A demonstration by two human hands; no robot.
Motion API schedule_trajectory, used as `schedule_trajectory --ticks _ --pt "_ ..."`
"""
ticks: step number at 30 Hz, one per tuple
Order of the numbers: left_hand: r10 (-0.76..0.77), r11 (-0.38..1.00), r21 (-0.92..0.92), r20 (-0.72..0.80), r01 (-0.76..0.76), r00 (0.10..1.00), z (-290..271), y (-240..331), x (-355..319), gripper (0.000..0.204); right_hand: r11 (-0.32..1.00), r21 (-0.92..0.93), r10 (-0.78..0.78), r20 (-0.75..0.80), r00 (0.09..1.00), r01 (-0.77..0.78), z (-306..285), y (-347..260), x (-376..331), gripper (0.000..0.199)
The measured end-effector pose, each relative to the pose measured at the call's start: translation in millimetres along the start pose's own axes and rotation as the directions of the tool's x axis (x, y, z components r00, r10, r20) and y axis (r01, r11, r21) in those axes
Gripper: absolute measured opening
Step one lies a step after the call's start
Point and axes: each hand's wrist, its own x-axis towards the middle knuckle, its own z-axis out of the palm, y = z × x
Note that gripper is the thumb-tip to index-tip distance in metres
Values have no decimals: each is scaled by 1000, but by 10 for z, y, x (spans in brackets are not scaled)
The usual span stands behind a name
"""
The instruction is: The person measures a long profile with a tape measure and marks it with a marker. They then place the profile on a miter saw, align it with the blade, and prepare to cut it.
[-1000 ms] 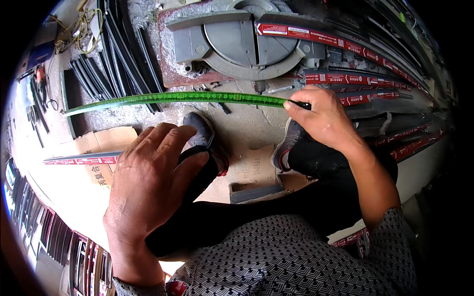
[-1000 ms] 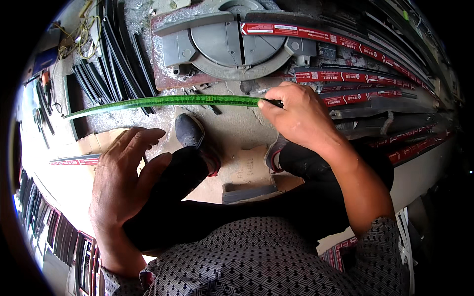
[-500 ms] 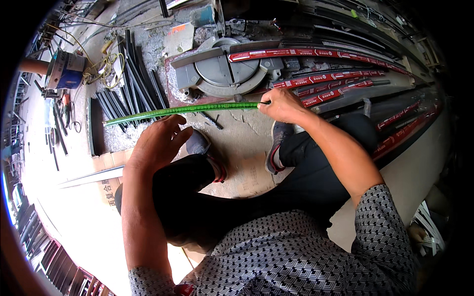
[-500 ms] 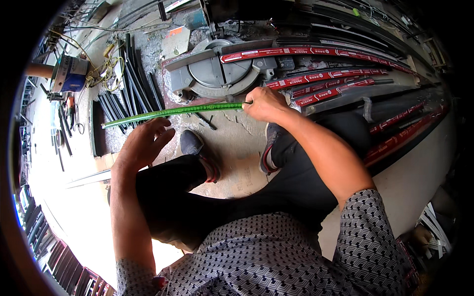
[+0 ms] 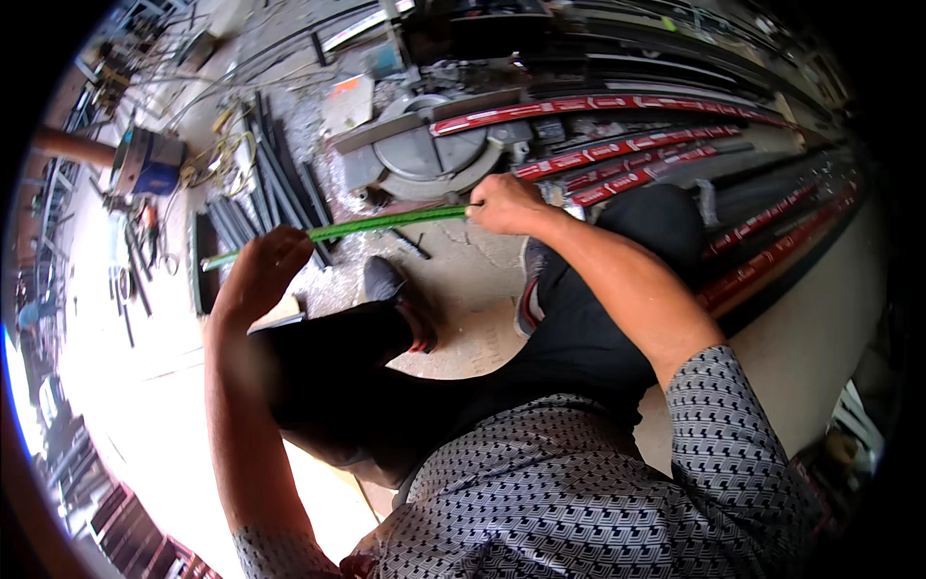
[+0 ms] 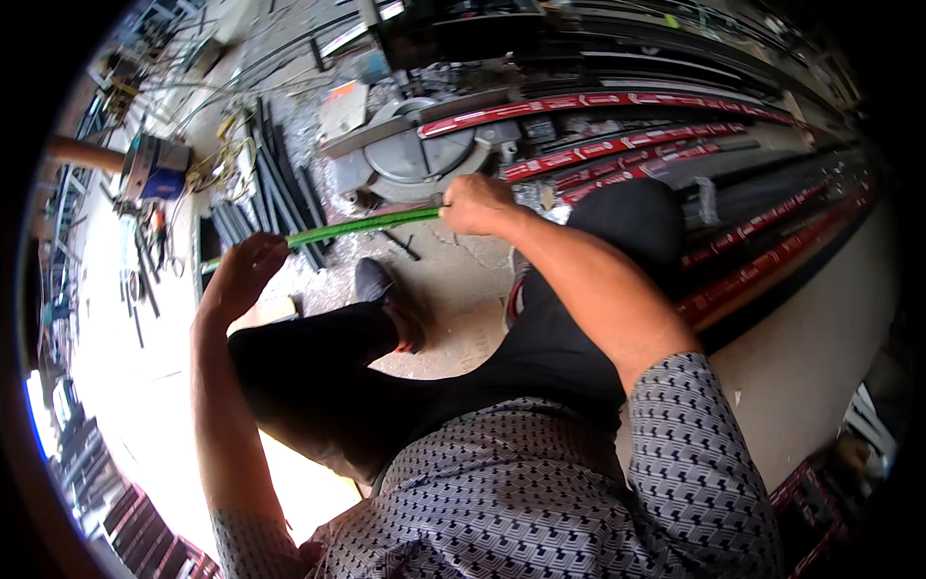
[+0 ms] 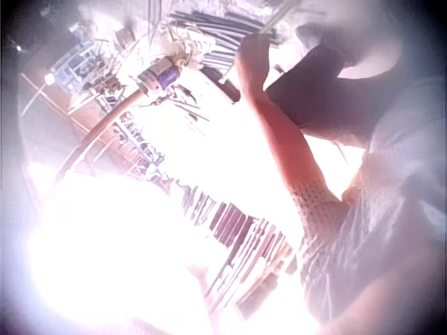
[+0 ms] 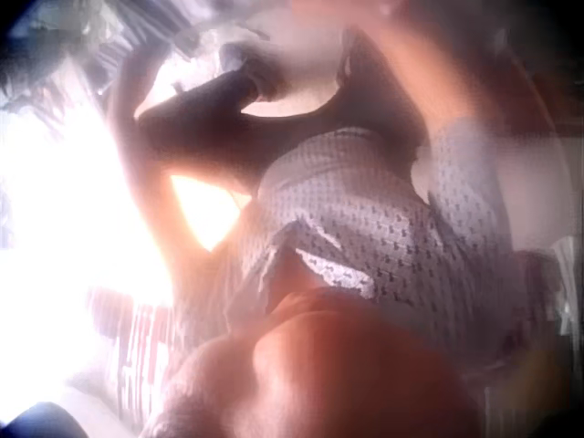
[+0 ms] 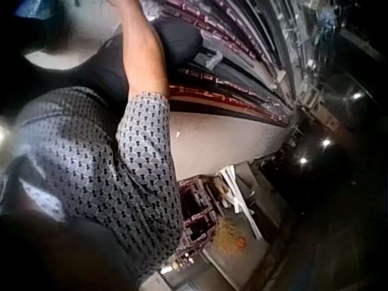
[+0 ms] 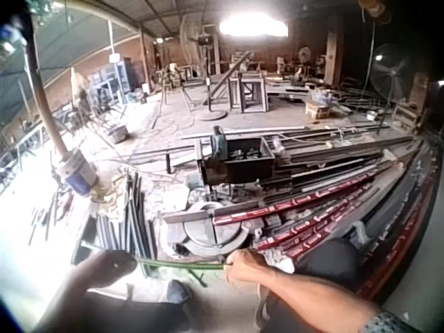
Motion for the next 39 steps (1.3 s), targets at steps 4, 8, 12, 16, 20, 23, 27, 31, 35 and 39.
schedule_trajectory --ticks 4,8,12,16,20,23,27,31,35,39 --pt "-68 997 19 -138 72 988 -390 -392 -11 32 993 49 105 30 994 -106 5 -52 146 32" --pt "-239 966 -146 -183 214 954 -317 -1331 59 40 948 292 131 -3 991 -124 280 172 139 32" --pt "-378 910 -230 -124 344 917 222 -2295 523 43 795 536 256 129 958 -284 736 486 144 29" --pt "-528 846 -133 -83 516 845 916 -2895 908 52 622 633 376 275 885 -461 1164 597 48 23" --pt "-640 766 -74 -176 638 748 1286 -3026 1312 77 563 618 355 419 836 -549 1408 621 89 22" --pt "-698 709 -21 -162 705 697 1525 -3022 1542 97 586 562 388 437 811 -583 1404 435 177 22" --pt "-758 646 -32 -145 763 636 1559 -2970 1739 87 462 631 372 500 782 -623 1578 284 468 23" --pt "-772 635 -122 -138 763 620 1585 -3055 1729 73 386 666 335 544 770 -638 1701 4 779 23" --pt "-763 644 -224 -106 732 638 1597 -3138 1720 66 352 632 316 614 723 -690 1783 -165 1037 23" --pt "-707 578 -551 30 602 707 1685 -3306 1639 55 312 695 276 585 762 -647 1777 -366 1170 21"
